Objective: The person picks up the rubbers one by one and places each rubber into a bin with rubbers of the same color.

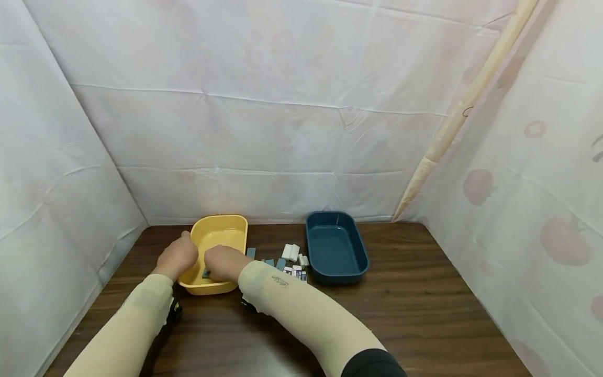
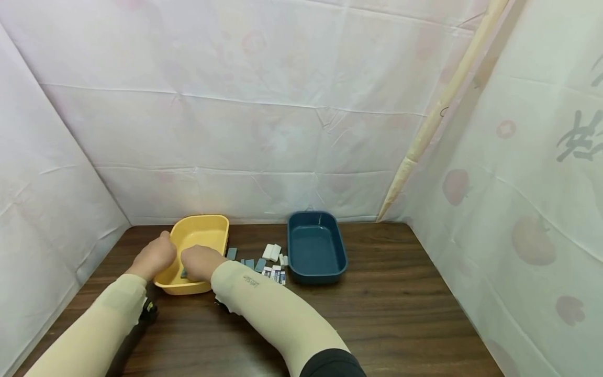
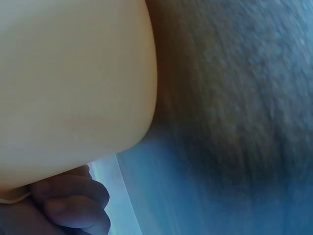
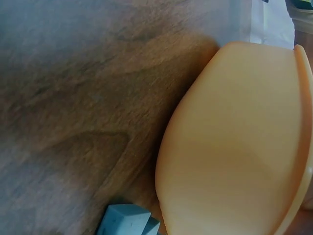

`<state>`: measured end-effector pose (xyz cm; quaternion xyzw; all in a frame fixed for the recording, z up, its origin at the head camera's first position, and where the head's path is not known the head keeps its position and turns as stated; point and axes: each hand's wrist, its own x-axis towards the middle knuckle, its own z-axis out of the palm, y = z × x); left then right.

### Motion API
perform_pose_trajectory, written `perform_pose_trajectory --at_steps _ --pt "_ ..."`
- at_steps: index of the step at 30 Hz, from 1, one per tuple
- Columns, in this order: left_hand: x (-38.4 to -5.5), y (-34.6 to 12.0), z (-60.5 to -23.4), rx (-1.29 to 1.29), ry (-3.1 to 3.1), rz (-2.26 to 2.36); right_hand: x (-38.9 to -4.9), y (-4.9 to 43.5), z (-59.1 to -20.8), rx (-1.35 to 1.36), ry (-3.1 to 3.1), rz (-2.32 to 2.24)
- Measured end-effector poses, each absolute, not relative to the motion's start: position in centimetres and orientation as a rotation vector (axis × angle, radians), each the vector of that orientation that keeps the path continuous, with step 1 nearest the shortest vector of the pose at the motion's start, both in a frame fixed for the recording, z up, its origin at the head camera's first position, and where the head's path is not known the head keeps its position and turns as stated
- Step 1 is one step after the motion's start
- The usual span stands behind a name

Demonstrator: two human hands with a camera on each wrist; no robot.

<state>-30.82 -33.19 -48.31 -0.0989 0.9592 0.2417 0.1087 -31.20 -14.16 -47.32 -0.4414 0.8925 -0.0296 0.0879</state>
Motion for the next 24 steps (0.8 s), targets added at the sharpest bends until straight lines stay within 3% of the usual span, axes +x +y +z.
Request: perform_pose_trajectory --at_steps 16,24 --pt "-30.7 -32.8 -48.2 -0.278 2.852 0.674 -32.0 -14.8 -47.6 -1.399 2.485 -0.146" --pt "-30.6 -32.6 -48.0 -0.301 2.842 0.635 -31.8 -12.1 -44.0 -1.325 2.57 -0.168"
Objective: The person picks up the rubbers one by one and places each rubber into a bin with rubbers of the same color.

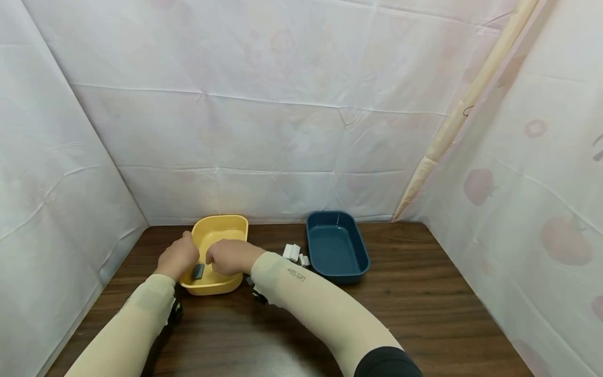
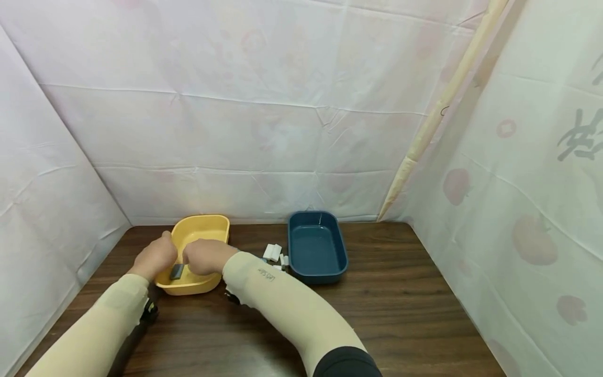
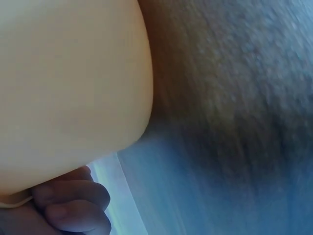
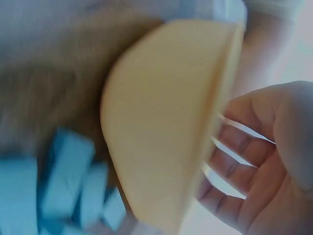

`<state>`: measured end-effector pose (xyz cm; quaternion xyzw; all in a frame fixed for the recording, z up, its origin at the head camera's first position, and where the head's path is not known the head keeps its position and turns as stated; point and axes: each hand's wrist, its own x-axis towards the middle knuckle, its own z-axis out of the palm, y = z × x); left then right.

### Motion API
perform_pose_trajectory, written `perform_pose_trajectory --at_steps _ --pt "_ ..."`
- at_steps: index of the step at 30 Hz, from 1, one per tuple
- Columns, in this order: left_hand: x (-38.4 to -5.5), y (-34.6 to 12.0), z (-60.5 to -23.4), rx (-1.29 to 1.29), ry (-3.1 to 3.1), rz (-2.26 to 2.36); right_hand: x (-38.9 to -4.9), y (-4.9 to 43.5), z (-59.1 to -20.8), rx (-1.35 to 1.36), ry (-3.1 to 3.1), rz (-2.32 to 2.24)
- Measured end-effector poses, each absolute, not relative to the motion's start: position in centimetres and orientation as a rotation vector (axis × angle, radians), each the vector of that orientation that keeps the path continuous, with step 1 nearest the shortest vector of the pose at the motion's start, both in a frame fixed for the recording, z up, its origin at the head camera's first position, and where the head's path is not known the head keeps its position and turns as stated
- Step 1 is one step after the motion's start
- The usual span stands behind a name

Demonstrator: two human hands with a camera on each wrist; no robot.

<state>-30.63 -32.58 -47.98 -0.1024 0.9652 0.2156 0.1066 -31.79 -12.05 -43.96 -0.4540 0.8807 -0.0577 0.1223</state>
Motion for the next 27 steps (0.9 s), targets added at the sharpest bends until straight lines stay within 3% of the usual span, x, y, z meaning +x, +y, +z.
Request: perform_pose_trajectory --at_steps 10,27 --pt "-30.4 -32.5 -47.8 -0.338 2.858 0.559 -35.3 -6.0 -41.4 -1.191 2.773 -0.35" --pt "-30.7 -32.9 -47.6 -0.358 2.857 0.539 -36.5 -5.3 -46.3 -0.927 2.743 -0.277"
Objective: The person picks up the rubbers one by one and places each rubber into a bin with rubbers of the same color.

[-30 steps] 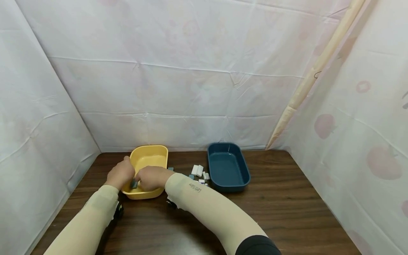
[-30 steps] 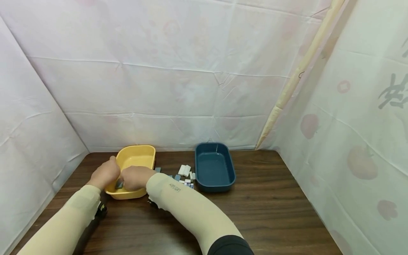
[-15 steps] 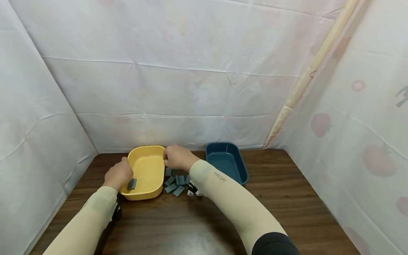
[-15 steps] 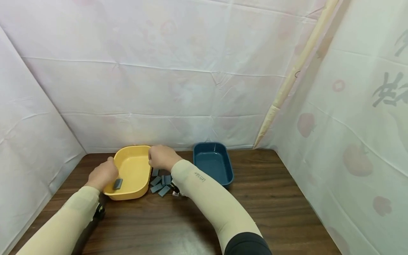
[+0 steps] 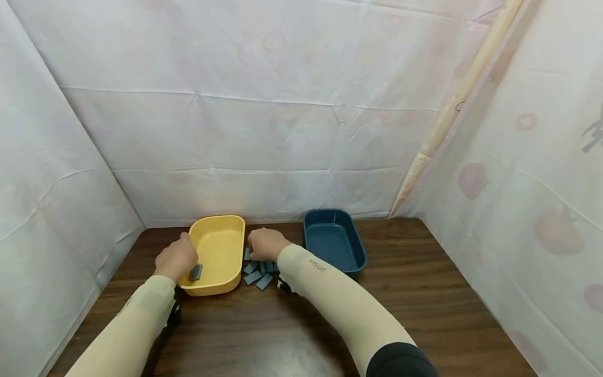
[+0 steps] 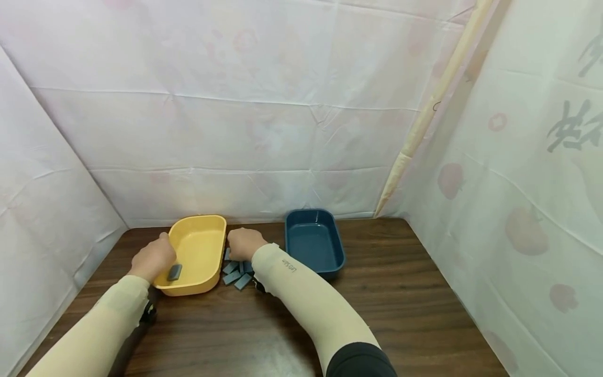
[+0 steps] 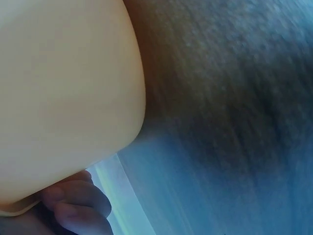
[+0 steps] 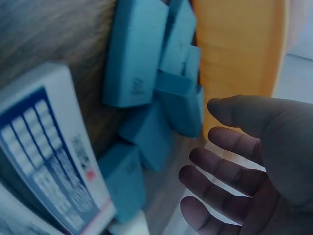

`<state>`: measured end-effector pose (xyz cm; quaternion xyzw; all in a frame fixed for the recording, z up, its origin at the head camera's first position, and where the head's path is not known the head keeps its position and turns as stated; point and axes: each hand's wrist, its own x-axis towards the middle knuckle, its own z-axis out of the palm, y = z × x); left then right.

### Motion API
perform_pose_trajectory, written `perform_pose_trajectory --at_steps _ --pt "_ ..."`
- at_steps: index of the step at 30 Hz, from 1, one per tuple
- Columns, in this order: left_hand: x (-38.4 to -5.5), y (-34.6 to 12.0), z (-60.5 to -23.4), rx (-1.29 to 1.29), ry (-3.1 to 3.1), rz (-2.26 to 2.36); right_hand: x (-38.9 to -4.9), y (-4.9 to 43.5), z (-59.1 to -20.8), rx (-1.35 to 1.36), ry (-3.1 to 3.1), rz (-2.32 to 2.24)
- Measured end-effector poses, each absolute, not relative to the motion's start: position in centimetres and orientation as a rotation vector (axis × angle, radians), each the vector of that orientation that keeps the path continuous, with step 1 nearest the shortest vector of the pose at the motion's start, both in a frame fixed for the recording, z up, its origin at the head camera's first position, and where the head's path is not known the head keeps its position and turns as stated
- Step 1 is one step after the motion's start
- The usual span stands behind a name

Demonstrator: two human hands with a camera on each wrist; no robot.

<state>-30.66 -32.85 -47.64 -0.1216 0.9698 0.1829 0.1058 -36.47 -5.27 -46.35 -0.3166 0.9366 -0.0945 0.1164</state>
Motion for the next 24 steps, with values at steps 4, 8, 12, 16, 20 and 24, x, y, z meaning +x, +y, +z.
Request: perform_pose_trajectory --at_steps 4,8,12,16,20,24 --pt "-30.7 -32.8 -47.6 -0.372 2.863 0.526 -36.5 -5.4 -47.1 -0.937 2.747 -0.303" --pt "-30.7 -32.8 -47.6 -0.362 2.86 0.527 -36.5 -5.6 -47.5 -0.924 2.749 -0.31" --pt "-30.7 -32.7 -47.7 -0.359 2.853 0.528 -36.5 -5.7 -47.8 -0.914 2.747 -0.32" --pt "-30.8 -32.7 -47.7 -0.362 2.86 0.52 -36.8 -5.8 -48.2 -0.913 2.755 -0.334" --pt "-30.9 -32.9 -47.8 -0.358 2.866 0.517 -37.1 -6.0 -48.5 -0.913 2.775 -0.327" --pt "-30.9 -33.0 -48.0 -0.346 2.868 0.525 -37.0 -6.1 -48.6 -0.909 2.796 -0.321"
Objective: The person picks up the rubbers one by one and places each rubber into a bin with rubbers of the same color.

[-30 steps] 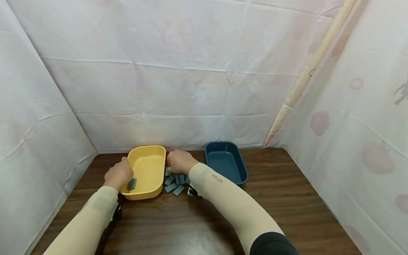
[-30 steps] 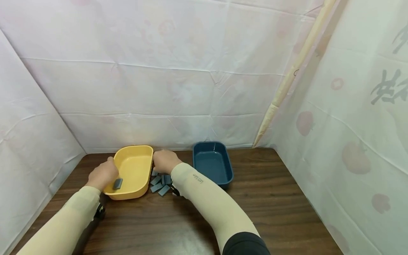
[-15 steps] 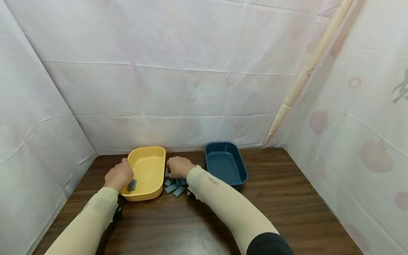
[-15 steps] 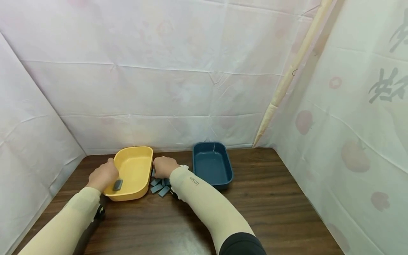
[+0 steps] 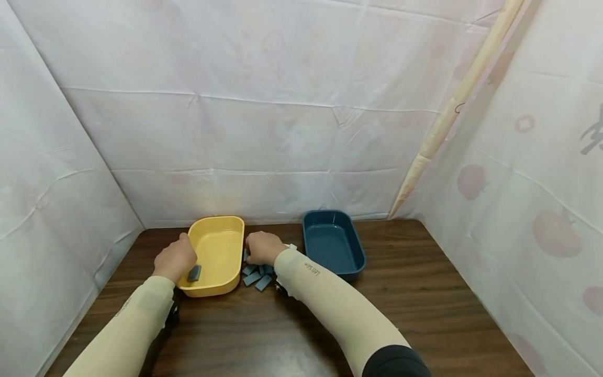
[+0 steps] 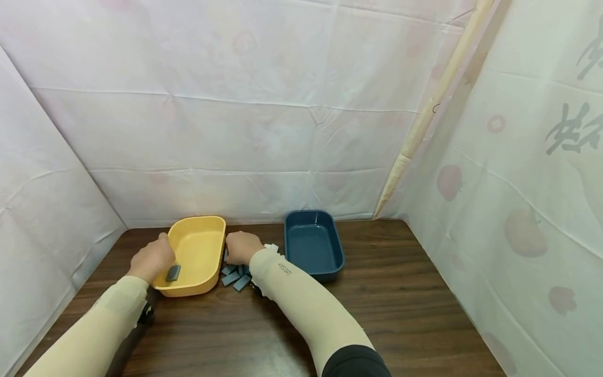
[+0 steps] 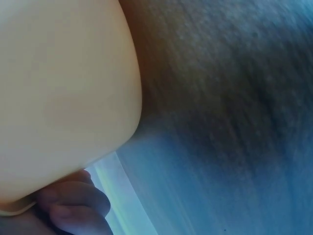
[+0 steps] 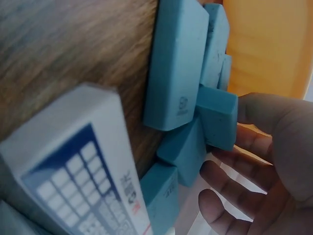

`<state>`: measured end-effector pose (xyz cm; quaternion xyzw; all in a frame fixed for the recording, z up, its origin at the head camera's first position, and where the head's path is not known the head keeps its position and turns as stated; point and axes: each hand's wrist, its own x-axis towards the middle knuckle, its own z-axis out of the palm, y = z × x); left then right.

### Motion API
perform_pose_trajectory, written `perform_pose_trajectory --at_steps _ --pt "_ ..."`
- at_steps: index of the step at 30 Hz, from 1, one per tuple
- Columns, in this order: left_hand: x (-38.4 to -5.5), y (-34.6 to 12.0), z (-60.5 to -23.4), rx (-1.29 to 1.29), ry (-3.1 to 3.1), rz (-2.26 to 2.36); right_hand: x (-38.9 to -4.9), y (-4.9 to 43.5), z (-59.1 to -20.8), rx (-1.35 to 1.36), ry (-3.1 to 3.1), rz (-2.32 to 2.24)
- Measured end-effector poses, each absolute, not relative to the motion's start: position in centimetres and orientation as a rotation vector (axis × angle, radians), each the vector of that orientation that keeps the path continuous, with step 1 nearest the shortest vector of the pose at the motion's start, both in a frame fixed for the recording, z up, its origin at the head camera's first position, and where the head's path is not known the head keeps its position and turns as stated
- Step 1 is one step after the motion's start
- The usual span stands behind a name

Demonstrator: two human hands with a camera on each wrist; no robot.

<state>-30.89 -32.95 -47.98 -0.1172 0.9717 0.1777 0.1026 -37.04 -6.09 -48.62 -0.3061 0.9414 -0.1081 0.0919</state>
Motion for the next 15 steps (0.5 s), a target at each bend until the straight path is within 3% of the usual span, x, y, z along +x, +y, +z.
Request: perform_pose_trajectory --at_steps 15 --pt "-30.75 -32.78 -47.97 -0.346 2.887 0.534 -37.55 -6.5 -49.41 -0.889 2.797 -0.358"
